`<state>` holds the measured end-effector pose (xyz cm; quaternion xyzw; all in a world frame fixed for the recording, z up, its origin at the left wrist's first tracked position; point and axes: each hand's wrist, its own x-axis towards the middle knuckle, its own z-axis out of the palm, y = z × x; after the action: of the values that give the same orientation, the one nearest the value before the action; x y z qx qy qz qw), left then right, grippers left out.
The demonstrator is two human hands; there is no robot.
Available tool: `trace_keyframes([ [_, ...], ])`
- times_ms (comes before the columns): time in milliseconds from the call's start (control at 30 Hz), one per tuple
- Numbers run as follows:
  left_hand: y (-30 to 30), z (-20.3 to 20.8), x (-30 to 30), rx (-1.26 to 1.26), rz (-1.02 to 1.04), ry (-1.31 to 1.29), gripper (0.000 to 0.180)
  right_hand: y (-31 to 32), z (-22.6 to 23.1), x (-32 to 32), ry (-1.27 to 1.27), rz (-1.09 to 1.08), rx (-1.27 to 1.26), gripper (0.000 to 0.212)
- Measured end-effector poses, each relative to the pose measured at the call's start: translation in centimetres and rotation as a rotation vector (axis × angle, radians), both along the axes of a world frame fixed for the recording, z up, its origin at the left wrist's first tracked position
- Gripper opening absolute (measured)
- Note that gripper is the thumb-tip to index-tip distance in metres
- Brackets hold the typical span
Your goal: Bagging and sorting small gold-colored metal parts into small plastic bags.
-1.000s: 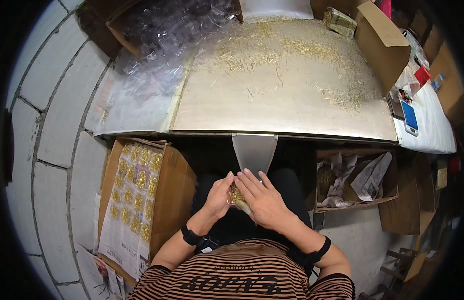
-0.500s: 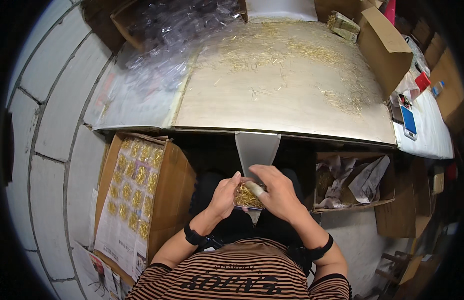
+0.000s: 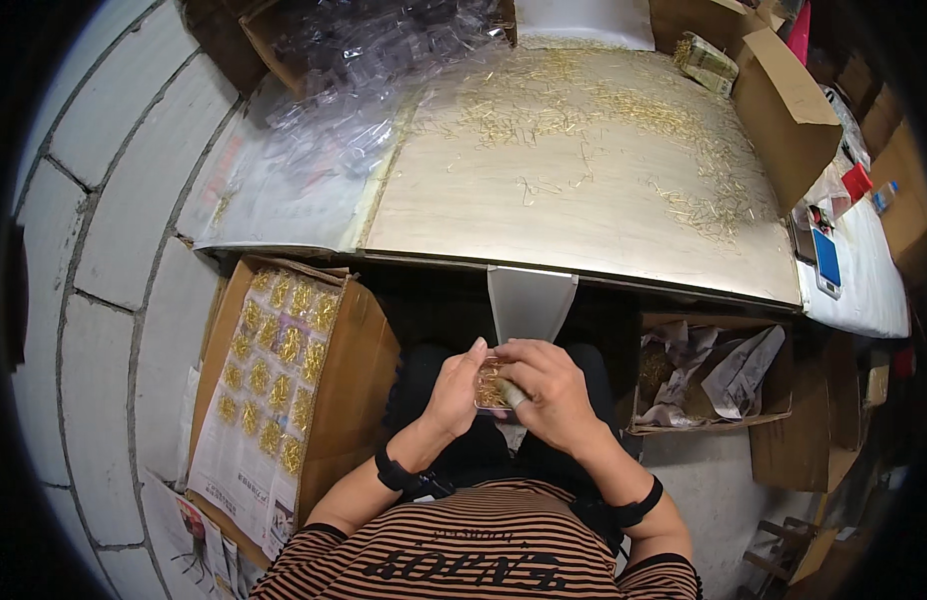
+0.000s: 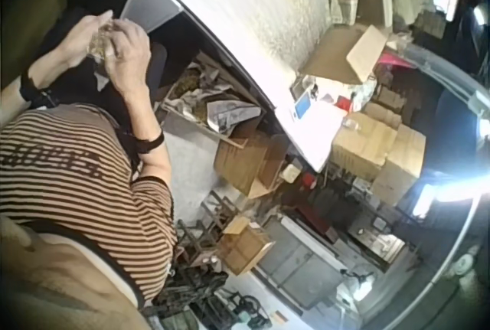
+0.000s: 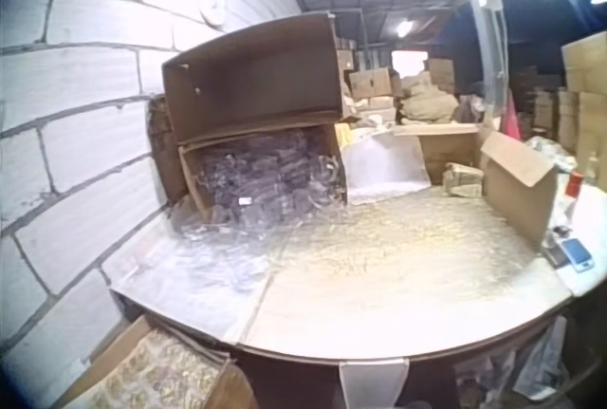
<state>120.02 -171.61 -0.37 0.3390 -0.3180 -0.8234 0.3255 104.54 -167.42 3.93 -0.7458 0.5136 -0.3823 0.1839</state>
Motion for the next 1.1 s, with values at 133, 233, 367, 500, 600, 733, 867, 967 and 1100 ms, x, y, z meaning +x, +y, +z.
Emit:
trace_keyframes([
  [133, 0.0, 0.3, 0.2, 0.02, 0.046, 0.006, 0.039, 1.0, 0.3, 0.1, -0.075, -0.03, 0.03, 0.034],
  [233, 0.0, -0.7, -0.1, -0.018, 0.089, -0.037, 0.031, 1.9, 1.2, 0.3, 0.284, 0.037, -0.036, 0.043],
  [367, 0.1, -1.0, -0.1, -0.048, 0.169, -0.071, 0.026, 2.5, 0.5, -0.4, 0.126, 0.024, 0.002, 0.043],
  [500, 0.1, 0.3, 0.4, 0.005, 0.136, -0.034, 0.028, 2.6, 0.3, -2.0, -0.217, -0.281, 0.052, 0.029],
  [600, 0.2, 0.0, 0.2, 0.017, 0.102, -0.021, 0.03, 2.0, -2.2, -2.4, -0.725, -0.409, 0.388, 0.022],
  [733, 0.6, 0.0, -0.1, 0.036, 0.089, -0.034, 0.03, 1.0, -2.8, -2.0, -0.733, -0.356, 0.556, 0.014],
  [867, 0.7, -0.2, 0.1, 0.01, 0.076, -0.052, 0.029, 0.4, -2.6, -2.0, -0.933, -0.343, 0.642, 0.008],
  [967, 0.8, -0.4, -0.1, 0.01, 0.088, -0.084, 0.027, 0.4, -2.9, -2.1, -0.959, -0.382, 0.62, 0.006],
  [1100, 0.7, -0.4, -0.3, 0.006, 0.128, -0.103, 0.027, 0.9, -2.5, -1.0, -0.718, -0.447, 0.515, 0.007],
])
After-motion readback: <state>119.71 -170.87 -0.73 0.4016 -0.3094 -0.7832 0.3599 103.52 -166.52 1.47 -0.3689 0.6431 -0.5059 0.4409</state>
